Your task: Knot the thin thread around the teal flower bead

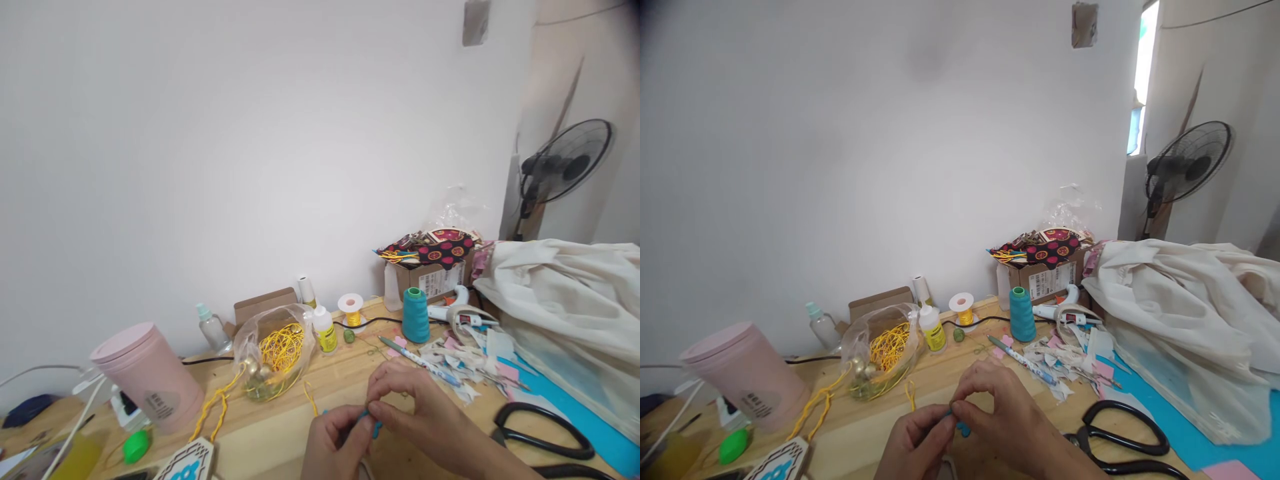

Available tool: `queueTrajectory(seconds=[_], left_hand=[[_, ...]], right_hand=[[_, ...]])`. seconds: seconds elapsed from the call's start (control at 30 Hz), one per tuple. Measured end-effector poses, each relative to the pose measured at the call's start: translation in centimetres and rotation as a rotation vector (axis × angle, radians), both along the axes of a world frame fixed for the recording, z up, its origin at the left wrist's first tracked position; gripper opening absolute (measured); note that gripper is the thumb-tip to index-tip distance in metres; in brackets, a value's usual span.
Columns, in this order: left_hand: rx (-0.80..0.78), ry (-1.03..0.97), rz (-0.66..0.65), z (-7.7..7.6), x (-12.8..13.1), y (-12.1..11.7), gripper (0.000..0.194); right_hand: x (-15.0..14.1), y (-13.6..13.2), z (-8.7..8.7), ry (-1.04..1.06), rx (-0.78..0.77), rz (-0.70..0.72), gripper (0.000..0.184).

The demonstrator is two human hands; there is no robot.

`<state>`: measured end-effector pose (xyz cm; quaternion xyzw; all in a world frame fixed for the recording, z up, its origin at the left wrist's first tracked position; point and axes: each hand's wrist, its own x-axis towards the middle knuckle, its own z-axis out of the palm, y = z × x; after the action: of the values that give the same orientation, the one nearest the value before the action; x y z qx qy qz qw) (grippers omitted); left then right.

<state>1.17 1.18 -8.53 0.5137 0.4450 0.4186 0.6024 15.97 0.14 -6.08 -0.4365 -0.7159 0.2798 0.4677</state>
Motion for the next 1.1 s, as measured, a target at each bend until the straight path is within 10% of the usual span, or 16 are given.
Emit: queueTrajectory(seconds=[0.47, 1.1], left_hand=[[-0.181, -0.043, -0.225, 1.1, -0.4, 0.0, 0.044], [-0.237, -0.135, -0.140, 1.4, -0.3, -0.1, 0.039]], right_hand=[[0.0, 0.0, 0.0, 0.086, -0.096, 0.021, 0.010], [0.2, 0.7, -0.6, 0.359, -0.388, 0.057, 0.023]])
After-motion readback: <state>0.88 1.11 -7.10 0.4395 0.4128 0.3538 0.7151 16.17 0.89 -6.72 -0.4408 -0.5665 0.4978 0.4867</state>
